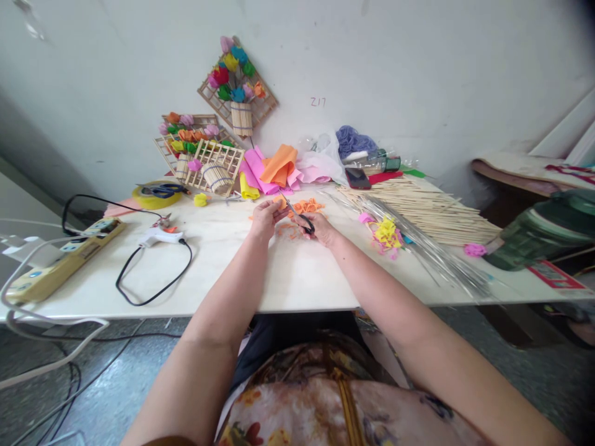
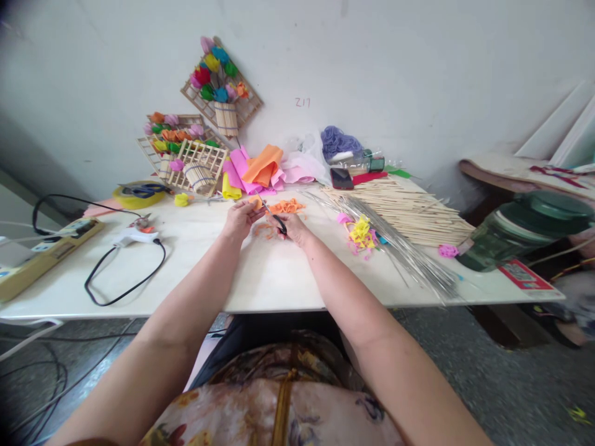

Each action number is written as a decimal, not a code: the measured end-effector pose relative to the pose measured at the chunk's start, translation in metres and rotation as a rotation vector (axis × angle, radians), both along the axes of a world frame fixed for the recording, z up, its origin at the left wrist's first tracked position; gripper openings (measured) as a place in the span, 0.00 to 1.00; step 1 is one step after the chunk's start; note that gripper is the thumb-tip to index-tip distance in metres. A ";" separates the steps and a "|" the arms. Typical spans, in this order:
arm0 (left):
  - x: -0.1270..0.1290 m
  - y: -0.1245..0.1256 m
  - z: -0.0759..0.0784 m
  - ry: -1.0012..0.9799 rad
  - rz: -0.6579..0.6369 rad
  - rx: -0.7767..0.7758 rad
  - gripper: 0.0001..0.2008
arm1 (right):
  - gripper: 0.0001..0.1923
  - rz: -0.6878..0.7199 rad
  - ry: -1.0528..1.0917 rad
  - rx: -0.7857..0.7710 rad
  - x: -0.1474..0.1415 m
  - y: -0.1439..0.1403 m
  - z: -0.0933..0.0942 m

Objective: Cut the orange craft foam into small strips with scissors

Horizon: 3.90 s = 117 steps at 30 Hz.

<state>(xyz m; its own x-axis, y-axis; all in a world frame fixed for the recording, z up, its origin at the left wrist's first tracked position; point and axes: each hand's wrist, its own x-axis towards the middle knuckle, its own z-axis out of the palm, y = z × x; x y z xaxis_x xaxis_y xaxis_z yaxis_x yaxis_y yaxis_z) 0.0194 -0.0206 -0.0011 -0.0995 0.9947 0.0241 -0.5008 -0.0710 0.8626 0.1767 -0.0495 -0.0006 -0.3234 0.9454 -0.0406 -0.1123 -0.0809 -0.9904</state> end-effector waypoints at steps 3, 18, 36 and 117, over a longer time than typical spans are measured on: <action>0.000 0.000 0.000 -0.007 -0.004 0.005 0.14 | 0.09 0.004 0.005 0.015 0.000 0.001 -0.002; 0.000 0.001 -0.001 -0.002 0.002 0.000 0.14 | 0.08 -0.011 0.000 0.000 -0.002 -0.003 0.004; 0.002 -0.001 0.000 -0.017 0.001 -0.037 0.12 | 0.10 0.000 0.015 0.037 -0.002 0.001 -0.001; -0.001 -0.005 0.003 0.069 -0.042 -0.021 0.09 | 0.07 -0.011 0.023 0.006 -0.002 -0.001 0.002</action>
<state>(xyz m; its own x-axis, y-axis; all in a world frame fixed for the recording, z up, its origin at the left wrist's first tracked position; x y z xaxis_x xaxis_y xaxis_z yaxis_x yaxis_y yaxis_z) 0.0182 -0.0252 0.0018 -0.0569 0.9983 0.0087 -0.4425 -0.0330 0.8962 0.1752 -0.0509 0.0018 -0.3142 0.9490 -0.0275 -0.1359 -0.0736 -0.9880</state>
